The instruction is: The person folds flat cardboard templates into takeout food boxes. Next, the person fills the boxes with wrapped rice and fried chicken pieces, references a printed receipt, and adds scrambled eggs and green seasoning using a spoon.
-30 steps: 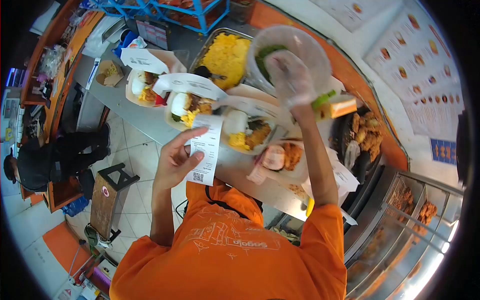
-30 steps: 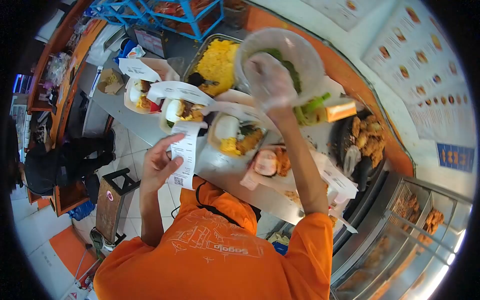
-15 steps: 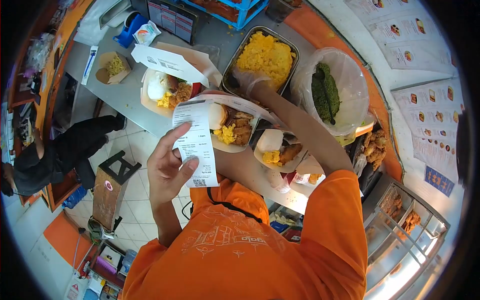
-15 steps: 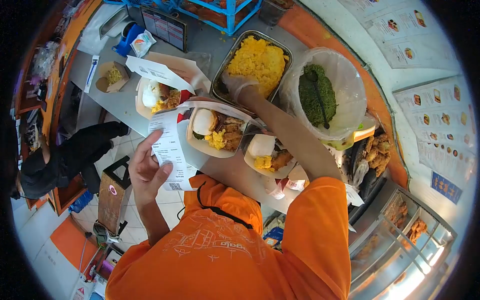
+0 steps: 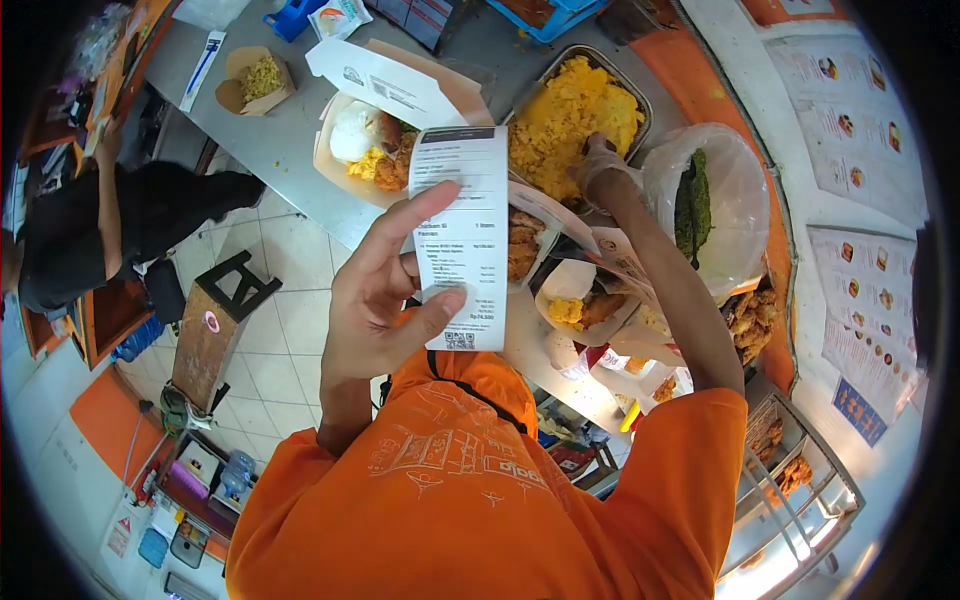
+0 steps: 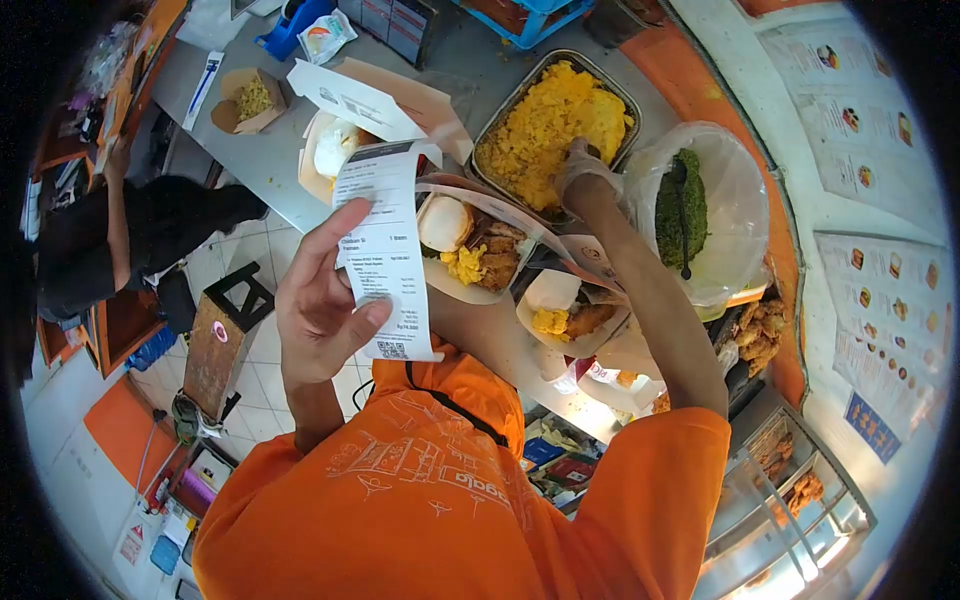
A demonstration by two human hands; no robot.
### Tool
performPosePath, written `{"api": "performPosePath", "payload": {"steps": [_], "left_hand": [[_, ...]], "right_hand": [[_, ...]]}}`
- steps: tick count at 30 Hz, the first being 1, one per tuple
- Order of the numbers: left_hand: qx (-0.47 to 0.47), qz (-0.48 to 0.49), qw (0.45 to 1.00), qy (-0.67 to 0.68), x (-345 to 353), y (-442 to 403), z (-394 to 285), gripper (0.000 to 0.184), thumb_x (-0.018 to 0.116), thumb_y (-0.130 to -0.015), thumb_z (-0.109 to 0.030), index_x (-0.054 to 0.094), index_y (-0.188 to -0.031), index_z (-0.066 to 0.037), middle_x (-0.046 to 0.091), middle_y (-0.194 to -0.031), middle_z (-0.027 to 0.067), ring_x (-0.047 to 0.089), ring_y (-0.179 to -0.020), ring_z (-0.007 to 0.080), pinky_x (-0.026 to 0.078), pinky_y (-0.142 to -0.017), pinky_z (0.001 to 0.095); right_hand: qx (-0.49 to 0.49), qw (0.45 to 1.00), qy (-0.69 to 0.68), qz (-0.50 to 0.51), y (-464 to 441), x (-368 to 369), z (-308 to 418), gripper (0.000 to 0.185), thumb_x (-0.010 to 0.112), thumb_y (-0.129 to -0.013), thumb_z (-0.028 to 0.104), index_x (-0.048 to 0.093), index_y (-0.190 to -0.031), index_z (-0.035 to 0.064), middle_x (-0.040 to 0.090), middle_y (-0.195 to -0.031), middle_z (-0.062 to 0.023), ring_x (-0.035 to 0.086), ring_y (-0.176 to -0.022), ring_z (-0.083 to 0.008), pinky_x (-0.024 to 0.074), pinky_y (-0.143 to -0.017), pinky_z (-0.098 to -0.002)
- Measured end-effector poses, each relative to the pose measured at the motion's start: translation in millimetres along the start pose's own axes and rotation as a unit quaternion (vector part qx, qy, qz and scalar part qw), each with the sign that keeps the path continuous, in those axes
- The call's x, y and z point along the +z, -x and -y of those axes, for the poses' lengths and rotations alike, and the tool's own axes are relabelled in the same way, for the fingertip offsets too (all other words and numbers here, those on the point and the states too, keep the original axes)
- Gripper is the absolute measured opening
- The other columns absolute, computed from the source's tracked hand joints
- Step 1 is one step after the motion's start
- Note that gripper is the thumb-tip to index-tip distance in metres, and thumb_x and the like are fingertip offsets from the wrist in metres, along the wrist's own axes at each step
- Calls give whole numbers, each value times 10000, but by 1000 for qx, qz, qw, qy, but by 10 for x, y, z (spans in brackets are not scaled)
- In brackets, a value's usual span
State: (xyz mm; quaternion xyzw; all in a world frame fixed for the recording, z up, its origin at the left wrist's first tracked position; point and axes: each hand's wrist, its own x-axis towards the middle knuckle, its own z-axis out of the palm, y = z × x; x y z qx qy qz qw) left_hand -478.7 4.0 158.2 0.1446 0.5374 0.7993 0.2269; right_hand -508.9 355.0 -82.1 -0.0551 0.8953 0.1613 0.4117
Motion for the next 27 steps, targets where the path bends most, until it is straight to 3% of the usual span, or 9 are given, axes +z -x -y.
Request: {"api": "performPosePath", "payload": {"steps": [4, 5, 7, 16, 20, 23, 24, 25, 27], "left_hand": [[16, 17, 1000, 0, -22, -11, -14, 688, 582, -789, 188, 339, -1419, 54, 421, -1397, 203, 547, -1216, 260, 522, -943, 338], [14, 16, 1000, -1, -20, -7, -19, 688, 582, -789, 188, 339, -1419, 54, 421, -1397, 203, 547, -1216, 260, 522, -943, 338], [9, 10, 1000, 11, -18, -1, -35, 688, 580, -788, 191, 338, -1418, 55, 414, -1401, 207, 550, -1214, 265, 530, -934, 335], [-7, -1, 1000, 22, -11, 43, -136, 668, 571, -802, 181, 343, -1416, 52, 409, -1415, 194, 569, -1190, 257, 534, -917, 321], [-7, -4, 1000, 16, 5, 52, -146, 665, 577, -808, 169, 333, -1417, 65, 420, -1406, 197, 572, -1183, 249, 526, -915, 311], [18, 26, 999, 31, 30, 42, -106, 675, 596, -809, 154, 316, -1419, 81, 431, -1397, 209, 571, -1178, 238, 515, -921, 304], [9, 5, 1000, 19, 74, 49, -127, 680, 606, -811, 144, 307, -1420, 88, 432, -1397, 215, 569, -1175, 235, 510, -921, 302], [-1, -17, 1000, 4, 96, 43, -140, 686, 616, -813, 133, 299, -1421, 95, 433, -1397, 222, 568, -1172, 232, 506, -922, 299], [11, 8, 1000, -11, 128, 18, -105, 687, 625, -814, 125, 303, -1420, 95, 425, -1406, 224, 563, -1173, 230, 504, -916, 295]], "right_hand": [[-194, 937, 276, 93, 179, -521, 108, 507, 675, -843, 207, 509, -1311, 102, 655, -1102, -211, 615, -1112, -345, 480, -939, -412], [-39, 999, 12, 24, 142, -462, 98, 505, 676, -849, 228, 493, -1293, 70, 655, -1109, -207, 612, -1118, -343, 479, -941, -405], [119, 959, -254, -47, 19, -328, 55, 510, 676, -856, 249, 476, -1275, 39, 655, -1117, -204, 610, -1124, -341, 478, -943, -398], [121, 965, -203, -110, -155, -3, -3, 608, 671, -841, 465, 509, -1211, 10, 635, -1164, -219, 614, -1095, -350, 495, -886, -414], [95, 925, -357, -85, -192, -34, -204, 577, 620, -888, 464, 538, -1213, -5, 652, -1072, -199, 641, -964, -324, 499, -808, -406], [25, 919, -383, -94, 169, -98, -294, 543, 656, -868, 507, 601, -1012, -14, 630, -839, -135, 590, -715, -246, 475, -625, -397], [41, 744, -663, -74, 376, -251, -200, 473, 628, -896, 493, 585, -949, 25, 561, -728, -89, 525, -615, -199, 427, -546, -373], [45, 486, -871, -55, 548, -386, -120, 419, 600, -925, 479, 569, -887, 64, 493, -618, -42, 461, -516, -152, 379, -467, -350], [42, 436, -897, -57, 736, -547, -18, 384, 582, -941, 463, 549, -866, 88, 408, -570, -2, 395, -467, -124, 335, -434, -320]]}}
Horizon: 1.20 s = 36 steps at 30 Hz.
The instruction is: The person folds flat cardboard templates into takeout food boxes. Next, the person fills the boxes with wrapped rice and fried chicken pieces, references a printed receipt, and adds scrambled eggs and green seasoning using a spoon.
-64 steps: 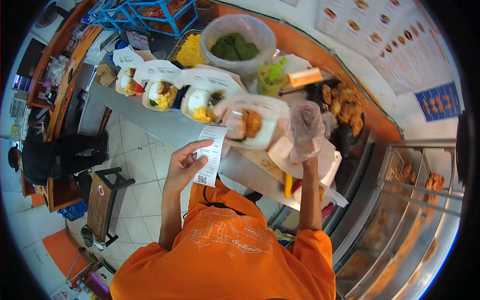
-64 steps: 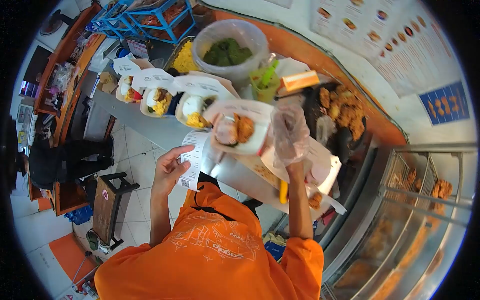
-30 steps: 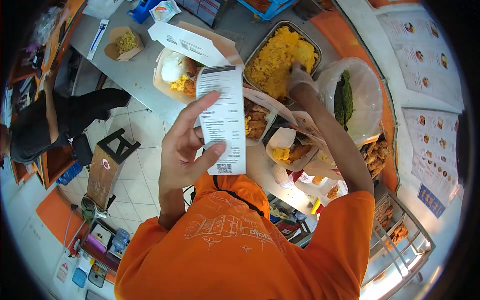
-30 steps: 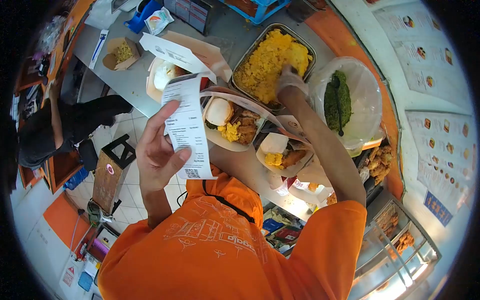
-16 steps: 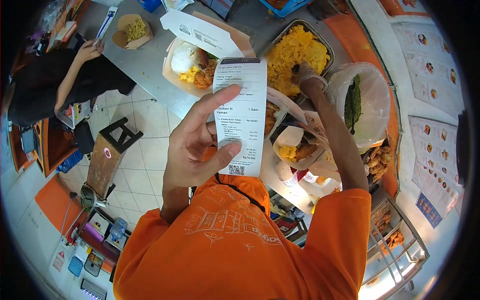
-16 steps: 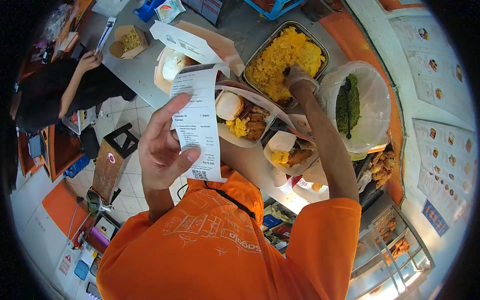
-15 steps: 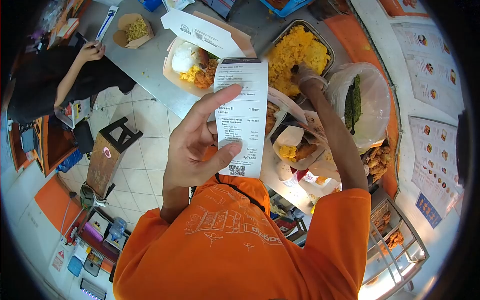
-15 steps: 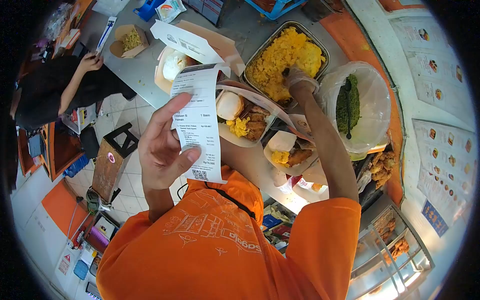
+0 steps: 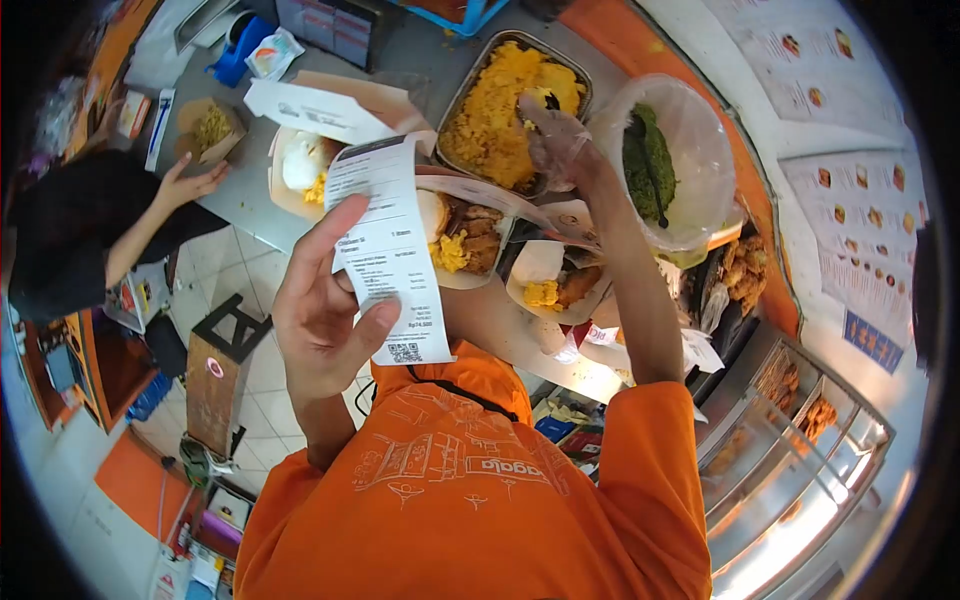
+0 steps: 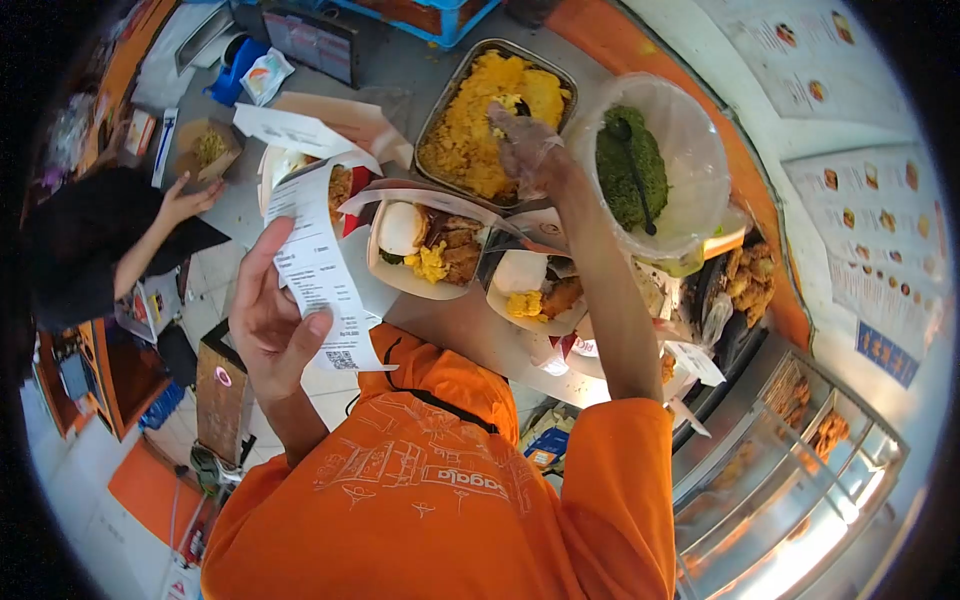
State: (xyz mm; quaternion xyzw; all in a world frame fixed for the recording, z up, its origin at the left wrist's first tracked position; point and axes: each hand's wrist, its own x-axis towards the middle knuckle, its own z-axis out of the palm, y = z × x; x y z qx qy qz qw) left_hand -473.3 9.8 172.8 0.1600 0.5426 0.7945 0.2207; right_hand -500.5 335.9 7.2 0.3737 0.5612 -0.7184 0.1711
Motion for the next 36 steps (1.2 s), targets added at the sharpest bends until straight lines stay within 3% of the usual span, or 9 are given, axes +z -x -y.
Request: {"api": "performPosePath", "payload": {"steps": [7, 10, 13, 20, 26, 29, 30, 31, 36], "left_hand": [[1, 11, 998, -61, 238, -21, -54, 686, 626, -801, 137, 321, -1414, 95, 410, -1427, 215, 567, -1159, 216, 489, -905, 268], [17, 66, 982, -174, 351, 0, 6, 719, 649, -786, 79, 305, -1416, 111, 388, -1450, 197, 475, -1259, 222, 402, -1015, 309], [57, 78, 986, -135, 604, 2, 206, 765, 616, -793, 11, 224, -1440, 124, 328, -1449, 312, 375, -1342, 362, 286, -1117, 426], [-8, 196, 976, -96, 1196, 224, 456, 761, 599, -825, 28, 198, -1470, 74, 265, -1497, 297, 324, -1379, 366, 277, -1131, 499], [-11, 224, 966, -127, 1767, 525, 509, 780, 634, -794, 15, 228, -1457, 82, 295, -1481, 309, 351, -1363, 373, 335, -1096, 483], [-9, 238, 963, -127, 1944, 649, 501, 777, 635, -792, 18, 233, -1454, 88, 301, -1479, 305, 348, -1365, 366, 328, -1100, 479], [-7, 239, 963, -124, 1981, 679, 500, 780, 635, -790, 21, 231, -1454, 90, 309, -1475, 304, 354, -1361, 365, 326, -1100, 476], [-6, 242, 963, -120, 2009, 702, 495, 783, 636, -788, 24, 230, -1454, 92, 317, -1471, 303, 360, -1358, 365, 325, -1101, 473], [-12, 248, 962, -112, 2001, 728, 473, 789, 635, -797, 24, 216, -1462, 84, 312, -1485, 272, 370, -1355, 341, 312, -1113, 453]], "right_hand": [[-94, 967, -214, 102, 1275, 135, 104, 432, 509, -964, 502, 567, -917, 77, 342, -496, 56, 329, -380, -79, 285, -366, -245], [-103, 960, -255, -49, 2033, -45, -192, 447, 505, -958, 509, 572, -976, 67, 382, -497, 43, 358, -367, -92, 297, -352, -239], [-124, 933, -307, -138, 2578, -330, -963, 396, 541, -947, 492, 558, -984, 98, 378, -502, 48, 354, -373, -98, 297, -363, -254], [-151, 748, -546, -345, 3709, -905, -2713, 265, 598, -948, 369, 481, -823, 166, 374, -502, 68, 365, -369, -73, 285, -327, -243], [-96, 709, -421, -557, 3834, -1815, -3775, 300, 662, -905, 351, 504, -877, 98, 448, -554, 31, 426, -408, -116, 368, -379, -298], [-8, 663, 5, -749, 3519, -2024, -3934, 347, 616, -907, 379, 532, -1061, 80, 601, -654, -99, 597, -543, -273, 460, -493, -389], [40, 638, 68, -766, 3489, -2022, -3828, 381, 612, -904, 352, 513, -1145, 74, 651, -726, -165, 659, -654, -360, 506, -584, -451], [117, 693, 54, -709, 3537, -1999, -3662, 404, 582, -903, 283, 452, -1241, 104, 653, -870, -254, 642, -856, -448, 489, -722, -520], [95, 680, 193, -701, 3426, -1991, -3890, 531, 604, -827, 158, 414, -1323, 130, 637, -1043, -249, 648, -893, -409, 512, -740, -497]]}}
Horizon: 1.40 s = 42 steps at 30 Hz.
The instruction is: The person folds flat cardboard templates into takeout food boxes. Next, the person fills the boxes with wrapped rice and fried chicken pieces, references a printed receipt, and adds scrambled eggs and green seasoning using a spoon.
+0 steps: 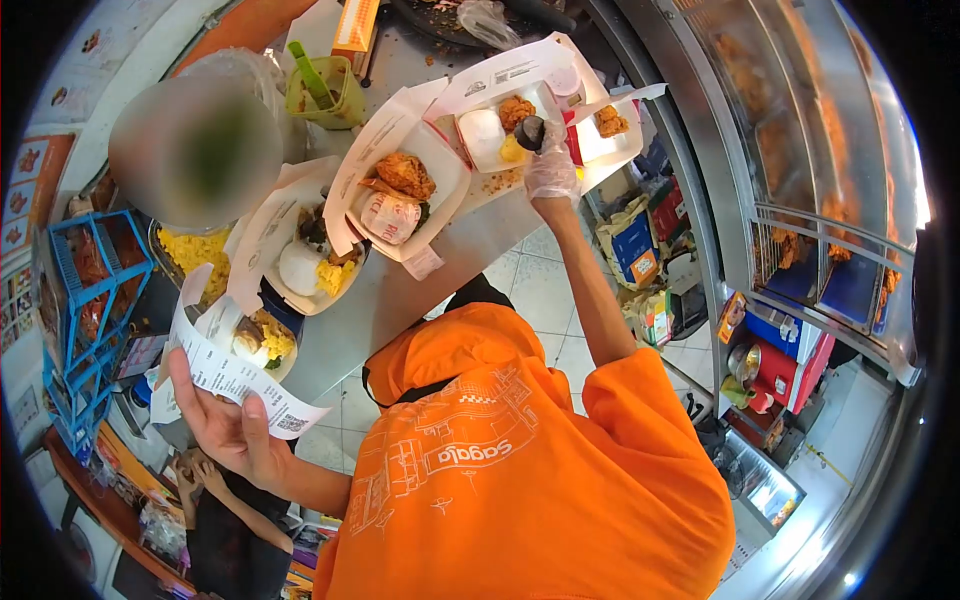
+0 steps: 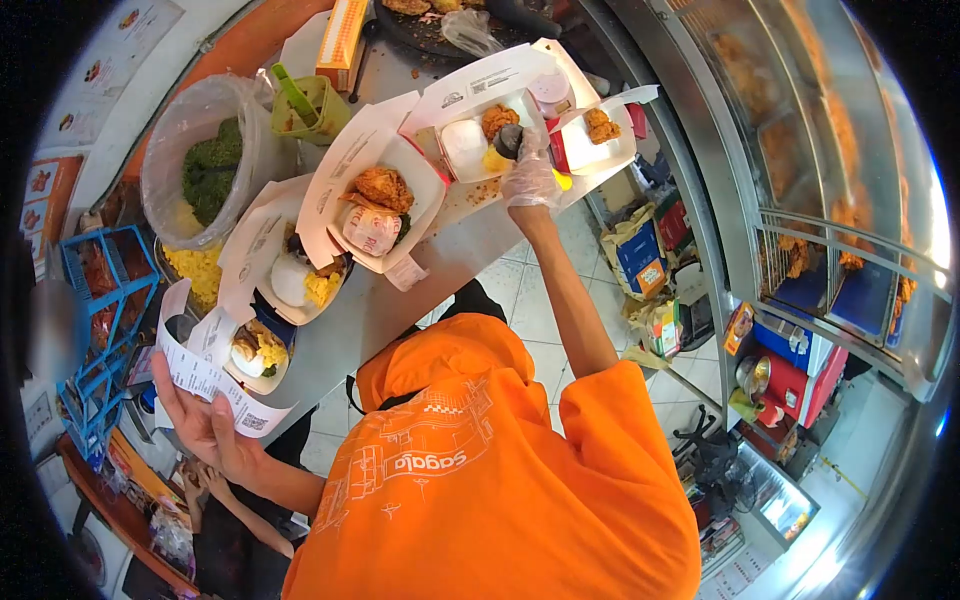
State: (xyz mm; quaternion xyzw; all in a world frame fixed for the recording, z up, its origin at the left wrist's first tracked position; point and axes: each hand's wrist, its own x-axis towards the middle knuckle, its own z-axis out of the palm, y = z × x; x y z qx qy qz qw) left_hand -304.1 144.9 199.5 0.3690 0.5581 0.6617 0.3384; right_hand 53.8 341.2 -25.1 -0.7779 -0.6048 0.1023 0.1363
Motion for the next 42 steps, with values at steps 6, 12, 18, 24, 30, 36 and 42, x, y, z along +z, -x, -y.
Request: {"api": "performPosePath", "payload": {"steps": [6, 12, 18, 24, 30, 36, 42], "left_hand": [[10, -42, 999, -7, -247, 39, 4, 800, 652, -803, 5, 215, -1471, 70, 321, -1486, 258, 376, -1351, 329, 301, -1124, 437], [20, -145, 988, -42, -999, 130, -46, 741, 655, -794, -6, 284, -1423, 118, 404, -1416, 268, 420, -1315, 290, 313, -1089, 364], [29, -249, 967, -43, -1711, 400, -204, 737, 671, -792, 27, 301, -1426, 91, 448, -1377, 248, 518, -1219, 233, 428, -981, 308], [9, -360, 932, -33, -2257, 738, -147, 733, 679, -763, 28, 334, -1405, 104, 451, -1369, 265, 510, -1230, 254, 418, -1000, 336], [16, -408, 912, -27, -2564, 892, -44, 741, 677, -739, 51, 346, -1400, 109, 471, -1347, 276, 456, -1276, 272, 345, -1065, 371], [-17, -407, 913, -16, -2707, 786, 20, 732, 665, -742, 63, 347, -1399, 109, 454, -1365, 284, 449, -1290, 280, 350, -1061, 363], [-2, -393, 919, -23, -2713, 765, 35, 722, 659, -757, 54, 336, -1400, 115, 452, -1363, 294, 465, -1274, 284, 374, -1038, 367]], "right_hand": [[22, 968, -233, -85, -40, 22, -104, 559, 643, -829, 135, 400, -1331, 105, 676, -941, -181, 674, -797, -381, 516, -690, -478], [79, 782, -582, 207, 623, -806, 1676, 269, 563, -938, 120, 504, -1194, 60, 531, -667, -21, 466, -507, -77, 362, -446, -229], [-305, 694, -409, 508, 1389, -422, 4049, 269, 591, -908, 177, 519, -1102, 5, 548, -731, -4, 484, -594, -82, 387, -513, -231], [-815, 519, 227, 125, 1554, 1983, 5570, 435, 589, -860, 284, 507, -1151, -29, 659, -1001, -225, 640, -852, -358, 505, -750, -422], [-629, 616, 304, 363, 1708, 2249, 5187, 633, 615, -874, 434, 431, -1311, 16, 659, -1088, -219, 650, -999, -343, 499, -822, -454], [-618, 607, 379, 325, 1749, 2140, 5218, 595, 587, -888, 495, 454, -1308, 95, 643, -1164, -182, 634, -1073, -310, 489, -863, -481], [-710, 549, 285, 337, 1386, 2637, 5164, 390, 607, -906, 398, 623, -1132, 80, 678, -925, -158, 662, -747, -286, 514, -624, -440]]}}
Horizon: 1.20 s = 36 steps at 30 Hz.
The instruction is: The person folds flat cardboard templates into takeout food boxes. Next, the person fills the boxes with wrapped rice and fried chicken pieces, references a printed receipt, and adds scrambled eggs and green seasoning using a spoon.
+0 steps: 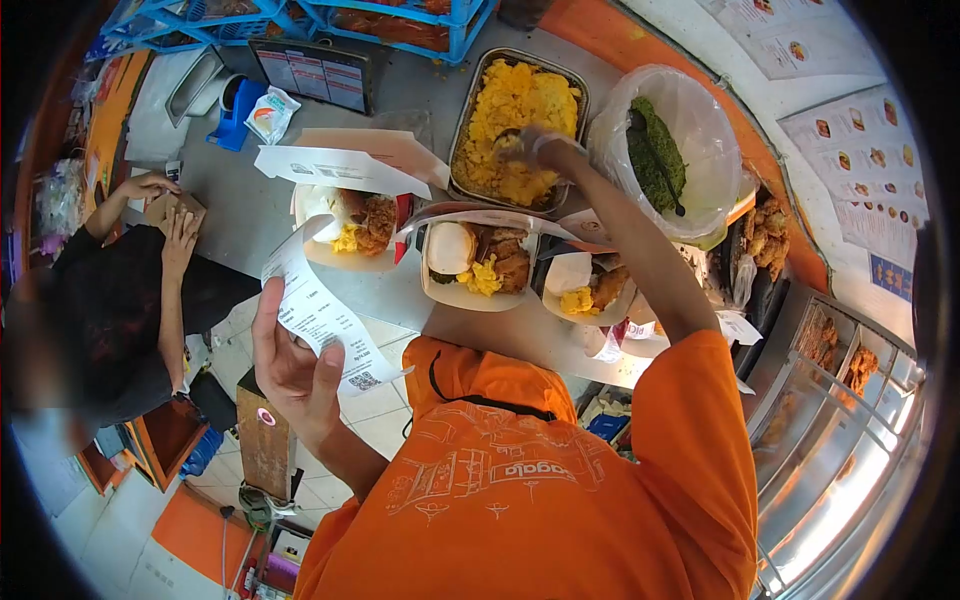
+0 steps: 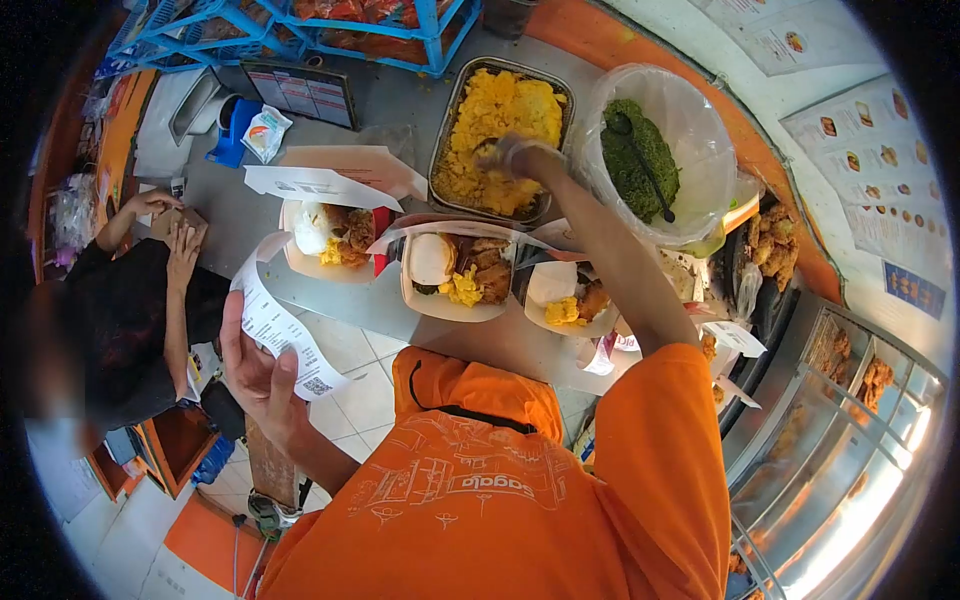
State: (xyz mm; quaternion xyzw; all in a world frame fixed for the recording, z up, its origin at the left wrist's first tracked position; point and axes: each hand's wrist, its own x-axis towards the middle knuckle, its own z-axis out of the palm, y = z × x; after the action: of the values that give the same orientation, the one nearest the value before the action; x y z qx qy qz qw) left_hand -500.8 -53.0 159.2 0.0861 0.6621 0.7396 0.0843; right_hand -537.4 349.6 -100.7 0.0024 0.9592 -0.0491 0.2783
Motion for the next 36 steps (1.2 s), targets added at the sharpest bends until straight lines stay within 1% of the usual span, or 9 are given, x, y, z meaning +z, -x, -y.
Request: {"api": "performPosePath", "payload": {"steps": [3, 6, 14, 16, 18, 20, 22, 30, 36], "left_hand": [[3, 18, 1000, 12, 52, 4, -20, 724, 658, -765, 51, 327, -1406, 114, 450, -1359, 304, 469, -1269, 291, 379, -1035, 369], [-1, 45, 999, 18, 122, 28, -45, 732, 658, -770, 48, 314, -1413, 110, 445, -1359, 311, 472, -1266, 297, 384, -1030, 366], [25, 92, 995, 21, 384, 173, -120, 711, 624, -795, 63, 294, -1424, 100, 402, -1406, 294, 425, -1308, 292, 330, -1077, 376], [25, 113, 993, -11, 474, 217, -180, 732, 628, -805, 39, 269, -1441, 88, 380, -1428, 267, 411, -1309, 301, 302, -1097, 402], [35, 118, 992, -3, 581, 281, -162, 780, 665, -787, -10, 263, -1451, 74, 368, -1443, 248, 394, -1321, 310, 288, -1106, 421], [77, 139, 985, -63, 678, 294, -134, 809, 681, -774, -70, 268, -1457, 62, 340, -1467, 240, 357, -1348, 328, 275, -1118, 442], [62, 177, 981, -55, 905, 363, -161, 800, 664, -779, -106, 278, -1460, 55, 321, -1481, 239, 320, -1373, 345, 268, -1123, 474], [35, 322, 943, -84, 1901, 809, -192, 757, 634, -814, -89, 275, -1472, 14, 274, -1521, 228, 310, -1391, 375, 306, -1115, 525], [73, 403, 906, -105, 2476, 1288, -242, 763, 648, -826, -111, 266, -1476, 2, 285, -1512, 219, 362, -1357, 337, 339, -1110, 456]], "right_hand": [[232, 837, -495, 34, 303, -452, 85, 515, 690, -844, 515, 601, -721, 23, 478, -514, -61, 438, -408, -164, 353, -423, -348], [119, 688, -716, -3, 546, -536, 20, 438, 770, -806, 415, 568, -657, 56, 457, -476, -21, 391, -373, -120, 308, -391, -320], [175, 606, -775, -39, 1272, -1099, 447, 182, 765, -826, 215, 666, -751, 82, 528, -530, 12, 369, -376, -87, 287, -376, -269], [49, 378, -924, -35, 1179, -771, 418, 359, 739, -848, 317, 539, -607, 142, 442, -488, 24, 398, -404, -82, 304, -394, -249], [41, 370, -919, -130, 1709, -914, 543, 260, 714, -875, 266, 564, -711, 130, 450, -537, 46, 396, -432, -60, 305, -401, -224], [79, 555, -805, -193, 2573, -950, 526, 197, 716, -870, 232, 569, -808, 117, 457, -578, 58, 389, -443, -54, 308, -401, -213], [-28, 343, -915, -209, 3242, -645, 566, 179, 727, -857, 203, 568, -857, 121, 479, -602, 51, 411, -453, -67, 336, -408, -220], [416, 160, -695, -565, 5883, 1301, 539, 402, 703, -833, 138, 510, -1176, 60, 539, -753, 11, 491, -564, -79, 383, -443, -234], [784, 250, -293, -488, 6583, 3187, -120, 367, 675, -837, 222, 501, -1090, 20, 666, -885, -207, 649, -796, -420, 500, -731, -477]]}}
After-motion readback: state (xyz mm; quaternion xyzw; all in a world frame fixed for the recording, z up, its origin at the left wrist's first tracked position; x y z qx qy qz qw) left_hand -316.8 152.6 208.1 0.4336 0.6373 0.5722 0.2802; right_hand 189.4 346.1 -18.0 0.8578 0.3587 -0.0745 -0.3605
